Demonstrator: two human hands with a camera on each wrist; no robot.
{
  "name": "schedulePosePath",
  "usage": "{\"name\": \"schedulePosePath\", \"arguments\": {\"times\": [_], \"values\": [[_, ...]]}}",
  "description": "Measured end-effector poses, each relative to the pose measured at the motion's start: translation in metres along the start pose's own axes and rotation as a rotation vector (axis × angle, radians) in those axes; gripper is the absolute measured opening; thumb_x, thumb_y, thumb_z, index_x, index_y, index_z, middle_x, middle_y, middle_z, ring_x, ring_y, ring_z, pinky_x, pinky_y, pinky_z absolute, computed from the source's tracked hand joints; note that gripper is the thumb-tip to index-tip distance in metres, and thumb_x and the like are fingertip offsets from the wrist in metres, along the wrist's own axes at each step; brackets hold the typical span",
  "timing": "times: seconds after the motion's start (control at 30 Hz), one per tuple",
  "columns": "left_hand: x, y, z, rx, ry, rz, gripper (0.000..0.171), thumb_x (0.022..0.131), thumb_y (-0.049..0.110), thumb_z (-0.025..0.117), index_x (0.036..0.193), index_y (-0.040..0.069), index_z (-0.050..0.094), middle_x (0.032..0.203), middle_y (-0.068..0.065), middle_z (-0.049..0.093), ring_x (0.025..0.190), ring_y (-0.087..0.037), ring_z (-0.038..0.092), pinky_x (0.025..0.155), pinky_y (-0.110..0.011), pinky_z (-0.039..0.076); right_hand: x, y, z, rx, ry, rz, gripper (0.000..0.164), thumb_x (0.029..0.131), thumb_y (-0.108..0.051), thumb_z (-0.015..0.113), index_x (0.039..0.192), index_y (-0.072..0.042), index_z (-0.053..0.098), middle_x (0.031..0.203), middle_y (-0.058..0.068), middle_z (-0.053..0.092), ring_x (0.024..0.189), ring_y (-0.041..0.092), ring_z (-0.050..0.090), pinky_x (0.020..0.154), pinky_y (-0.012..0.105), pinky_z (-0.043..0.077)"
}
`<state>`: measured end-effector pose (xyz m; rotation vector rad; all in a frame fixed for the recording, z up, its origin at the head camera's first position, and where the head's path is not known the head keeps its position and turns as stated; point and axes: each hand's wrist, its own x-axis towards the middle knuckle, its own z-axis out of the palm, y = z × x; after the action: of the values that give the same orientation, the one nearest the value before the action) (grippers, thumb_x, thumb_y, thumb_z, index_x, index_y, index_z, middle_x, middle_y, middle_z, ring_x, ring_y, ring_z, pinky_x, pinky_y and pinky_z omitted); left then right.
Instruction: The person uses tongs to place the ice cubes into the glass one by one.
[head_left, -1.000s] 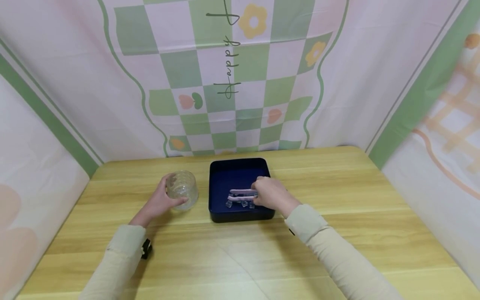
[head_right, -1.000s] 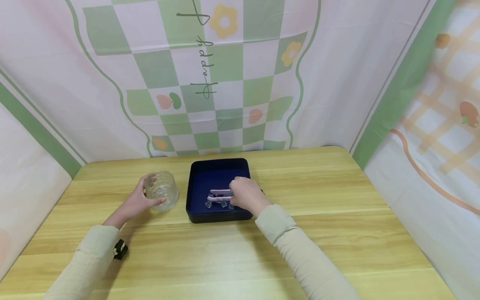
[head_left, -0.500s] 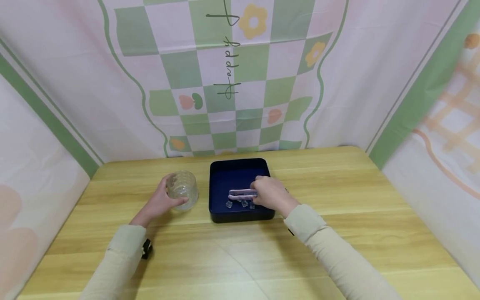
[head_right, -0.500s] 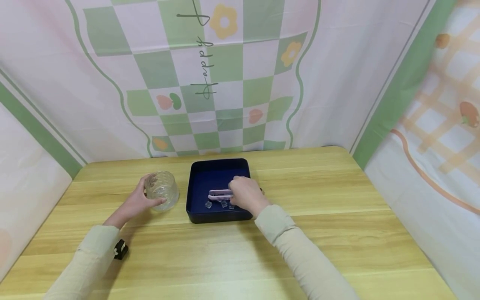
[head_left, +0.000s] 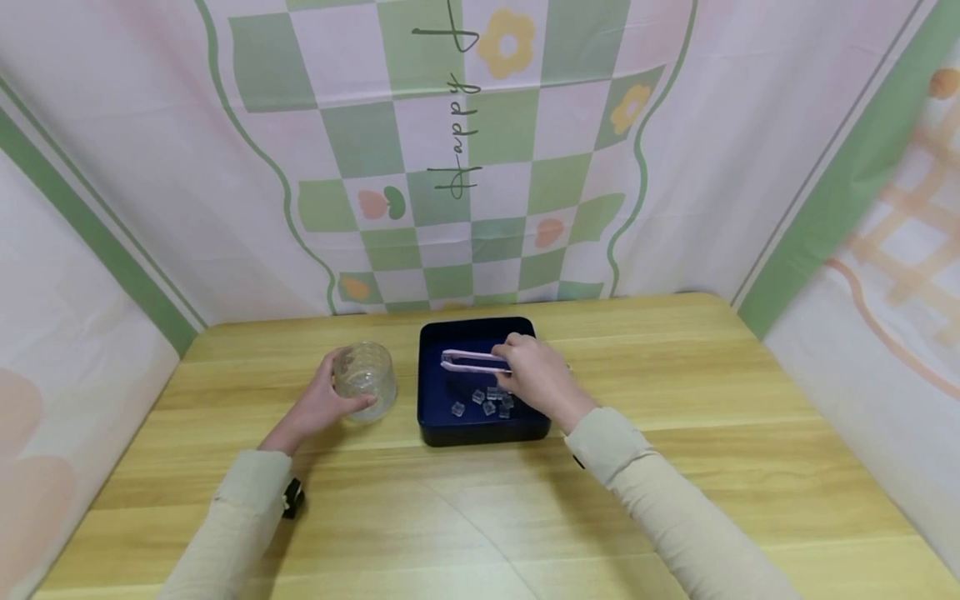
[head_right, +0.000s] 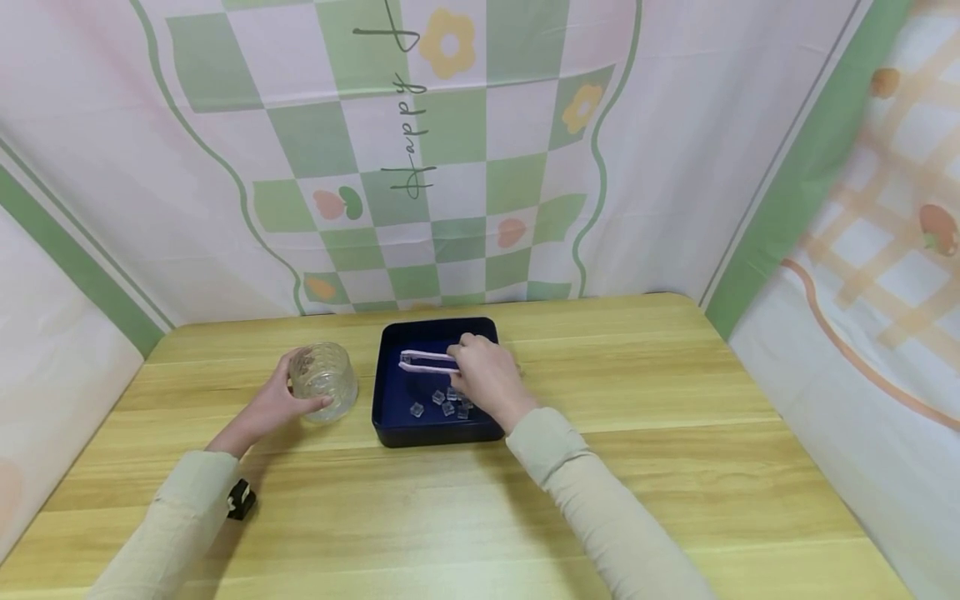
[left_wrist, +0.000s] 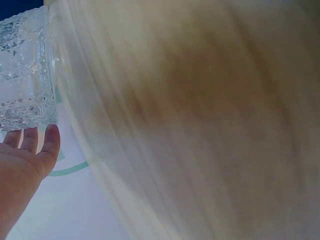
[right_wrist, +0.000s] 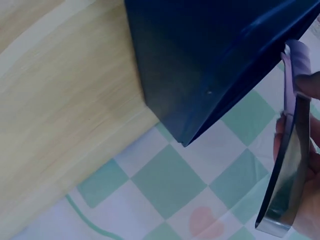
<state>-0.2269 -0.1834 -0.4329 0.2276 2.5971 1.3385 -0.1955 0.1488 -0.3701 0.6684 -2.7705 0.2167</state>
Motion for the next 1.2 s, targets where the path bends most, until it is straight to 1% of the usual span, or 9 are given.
{"name": "schedulePosePath", "arguments": {"times": [0.1,0.23,0.37,0.47,0.8,0.93,1.07,1.2], "values": [[-0.001,0.001,0.0,-0.005,0.002,-0.001,0.105,0.078,0.037,0.078,0.152,0.01,0.008,0.153,-0.029,0.018,0.133,-0.05,0.035,0.102,-0.059,0.043,0.003,-0.005,-0.002,-0.019,0.06,-0.031,0.026,0.081,-0.017,0.074,0.105,-0.007,0.071,0.087,0.005,0.063,0.074,0.017,0.06,0.059,0.027,0.054],[-0.001,0.0,0.0,0.003,0.005,-0.003,0.105,0.077,0.037,0.078,0.152,0.01,0.008,0.153,-0.029,0.019,0.132,-0.05,0.035,0.101,-0.059,0.044,0.007,-0.012,-0.003,-0.044,0.112,-0.052,0.026,0.08,-0.018,0.075,0.105,-0.009,0.072,0.088,0.004,0.064,0.075,0.016,0.061,0.057,0.027,0.054],[-0.001,0.0,0.001,0.014,0.006,0.003,0.105,0.078,0.036,0.077,0.152,0.009,0.008,0.153,-0.029,0.019,0.132,-0.051,0.036,0.101,-0.059,0.044,0.011,-0.02,-0.004,-0.043,0.157,-0.08,0.025,0.08,-0.017,0.075,0.104,-0.009,0.072,0.089,0.004,0.065,0.076,0.016,0.062,0.06,0.028,0.056],[-0.001,0.001,0.001,0.009,0.01,0.001,0.104,0.078,0.035,0.078,0.152,0.01,0.009,0.152,-0.029,0.02,0.131,-0.05,0.037,0.101,-0.058,0.045,0.015,-0.027,-0.004,-0.035,0.174,-0.102,0.026,0.08,-0.017,0.075,0.104,-0.008,0.072,0.091,0.004,0.066,0.079,0.017,0.063,0.064,0.028,0.057],[-0.003,0.002,0.001,-0.008,0.008,0.001,0.104,0.078,0.033,0.078,0.152,0.008,0.009,0.151,-0.028,0.022,0.131,-0.048,0.038,0.102,-0.057,0.044,0.028,-0.054,-0.003,-0.053,0.154,-0.128,0.028,0.081,-0.019,0.075,0.106,-0.009,0.071,0.093,0.003,0.066,0.084,0.015,0.064,0.07,0.026,0.058],[-0.004,0.003,0.0,-0.022,0.007,0.008,0.103,0.078,0.031,0.078,0.152,0.008,0.009,0.151,-0.028,0.023,0.13,-0.047,0.039,0.102,-0.055,0.045,0.032,-0.064,0.0,-0.069,0.15,-0.151,0.028,0.081,-0.021,0.075,0.106,-0.01,0.071,0.094,0.002,0.066,0.084,0.014,0.064,0.071,0.025,0.058],[-0.004,0.003,-0.001,-0.031,0.007,0.021,0.103,0.079,0.029,0.078,0.152,0.008,0.009,0.15,-0.028,0.024,0.129,-0.047,0.04,0.102,-0.055,0.045,0.033,-0.072,0.004,-0.088,0.141,-0.165,0.028,0.082,-0.022,0.074,0.107,-0.011,0.071,0.093,0.001,0.066,0.083,0.013,0.063,0.07,0.023,0.058],[-0.004,0.003,0.0,-0.035,0.007,0.029,0.103,0.078,0.029,0.078,0.152,0.008,0.009,0.15,-0.029,0.024,0.131,-0.048,0.037,0.104,-0.057,0.043,0.035,-0.078,0.008,-0.095,0.141,-0.157,0.027,0.082,-0.021,0.073,0.107,-0.012,0.071,0.092,-0.001,0.065,0.081,0.012,0.063,0.068,0.022,0.057]]}}
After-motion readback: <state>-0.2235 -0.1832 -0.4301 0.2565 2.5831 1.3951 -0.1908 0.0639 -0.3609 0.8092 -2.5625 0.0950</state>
